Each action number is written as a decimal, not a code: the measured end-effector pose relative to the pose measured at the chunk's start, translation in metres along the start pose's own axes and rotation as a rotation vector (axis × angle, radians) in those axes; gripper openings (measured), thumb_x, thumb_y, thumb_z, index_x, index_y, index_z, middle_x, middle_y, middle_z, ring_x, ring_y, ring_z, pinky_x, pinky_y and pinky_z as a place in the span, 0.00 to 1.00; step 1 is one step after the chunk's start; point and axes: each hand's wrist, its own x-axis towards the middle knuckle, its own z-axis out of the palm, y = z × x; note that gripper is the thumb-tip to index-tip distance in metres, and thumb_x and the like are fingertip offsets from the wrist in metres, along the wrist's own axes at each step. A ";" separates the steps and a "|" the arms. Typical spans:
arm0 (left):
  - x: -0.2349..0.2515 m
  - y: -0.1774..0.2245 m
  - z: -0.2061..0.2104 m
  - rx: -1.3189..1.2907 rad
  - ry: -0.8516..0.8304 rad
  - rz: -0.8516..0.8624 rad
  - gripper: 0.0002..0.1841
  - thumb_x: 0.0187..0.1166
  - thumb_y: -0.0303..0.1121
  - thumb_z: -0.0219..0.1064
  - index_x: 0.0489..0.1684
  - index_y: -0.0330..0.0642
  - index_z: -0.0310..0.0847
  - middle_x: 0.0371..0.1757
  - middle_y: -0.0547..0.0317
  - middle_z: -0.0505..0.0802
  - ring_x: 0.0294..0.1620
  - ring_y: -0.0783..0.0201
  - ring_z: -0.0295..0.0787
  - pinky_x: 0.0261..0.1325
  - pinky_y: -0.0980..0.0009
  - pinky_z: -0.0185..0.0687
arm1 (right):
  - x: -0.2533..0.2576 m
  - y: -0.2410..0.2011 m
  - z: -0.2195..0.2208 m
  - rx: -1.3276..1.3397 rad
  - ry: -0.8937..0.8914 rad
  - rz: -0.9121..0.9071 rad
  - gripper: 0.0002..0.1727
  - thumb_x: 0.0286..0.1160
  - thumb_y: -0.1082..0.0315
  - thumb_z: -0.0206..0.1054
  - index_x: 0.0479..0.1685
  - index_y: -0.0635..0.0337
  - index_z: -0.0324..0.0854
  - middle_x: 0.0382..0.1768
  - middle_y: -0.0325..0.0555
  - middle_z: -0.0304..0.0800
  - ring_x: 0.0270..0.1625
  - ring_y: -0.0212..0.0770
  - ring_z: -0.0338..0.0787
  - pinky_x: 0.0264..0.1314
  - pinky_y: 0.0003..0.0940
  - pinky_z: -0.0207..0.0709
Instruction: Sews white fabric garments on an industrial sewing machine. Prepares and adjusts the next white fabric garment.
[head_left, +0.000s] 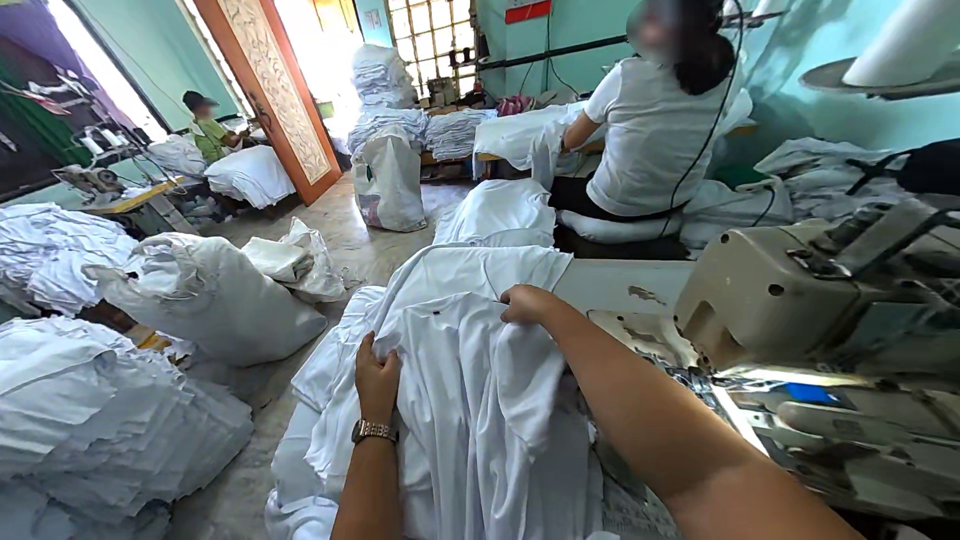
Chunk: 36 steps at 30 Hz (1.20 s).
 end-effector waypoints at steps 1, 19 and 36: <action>0.000 -0.001 0.000 -0.011 0.003 0.007 0.32 0.76 0.30 0.67 0.82 0.31 0.67 0.77 0.37 0.81 0.63 0.50 0.88 0.65 0.52 0.82 | -0.001 0.002 0.000 0.015 0.007 -0.008 0.23 0.79 0.59 0.69 0.68 0.63 0.84 0.65 0.66 0.86 0.74 0.64 0.81 0.75 0.69 0.68; 0.000 0.003 0.000 0.066 0.072 0.006 0.13 0.79 0.31 0.69 0.53 0.29 0.86 0.47 0.39 0.89 0.47 0.50 0.88 0.55 0.51 0.83 | -0.009 0.000 -0.009 0.113 0.065 -0.027 0.24 0.88 0.54 0.60 0.64 0.67 0.84 0.65 0.65 0.85 0.73 0.62 0.82 0.74 0.66 0.70; -0.002 0.006 0.001 -0.028 0.064 -0.015 0.13 0.80 0.29 0.68 0.55 0.30 0.83 0.42 0.44 0.92 0.41 0.57 0.91 0.51 0.55 0.86 | -0.004 0.003 -0.009 -0.006 0.042 0.001 0.22 0.86 0.54 0.62 0.58 0.65 0.87 0.59 0.64 0.89 0.68 0.62 0.86 0.69 0.68 0.73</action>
